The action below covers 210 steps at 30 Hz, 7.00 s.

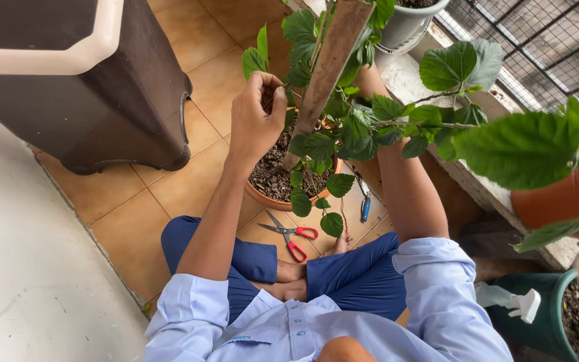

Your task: The person sits on a tiled balcony floor and prunes a potted plant using red-handled scissors. They trim leaves and small branches, then tie the plant's stem to a wooden stake using a string. The person also uses a small knife to loosen the soil around the base of the plant.

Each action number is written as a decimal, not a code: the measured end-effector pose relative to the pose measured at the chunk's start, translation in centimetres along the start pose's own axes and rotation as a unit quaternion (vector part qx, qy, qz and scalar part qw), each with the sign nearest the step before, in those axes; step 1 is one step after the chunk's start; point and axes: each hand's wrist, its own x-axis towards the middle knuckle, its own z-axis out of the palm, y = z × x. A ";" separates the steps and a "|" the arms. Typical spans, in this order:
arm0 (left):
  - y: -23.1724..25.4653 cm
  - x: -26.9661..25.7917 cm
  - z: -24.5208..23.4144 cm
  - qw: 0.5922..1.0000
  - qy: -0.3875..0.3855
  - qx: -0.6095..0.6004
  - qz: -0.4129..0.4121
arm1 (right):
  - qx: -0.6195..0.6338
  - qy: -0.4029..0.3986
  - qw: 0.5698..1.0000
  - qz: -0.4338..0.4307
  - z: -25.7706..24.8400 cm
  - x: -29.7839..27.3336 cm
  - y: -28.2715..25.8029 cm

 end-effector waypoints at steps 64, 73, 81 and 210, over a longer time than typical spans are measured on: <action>3.6 -4.5 -0.6 0.995 -0.077 0.064 -0.027 | -0.094 0.280 0.952 -0.085 6.6 -13.0 -9.7; 0.8 -5.3 1.1 0.953 -0.076 -0.223 -0.191 | -0.145 0.412 0.894 -0.100 12.1 -14.1 -11.9; -0.4 -5.3 1.3 0.915 -0.082 -0.326 -0.223 | -0.297 0.349 0.888 -0.038 10.9 -17.1 -11.3; 7.0 -7.5 0.2 0.872 -0.038 0.400 0.278 | -0.408 0.186 0.794 -0.410 5.9 -13.8 -7.0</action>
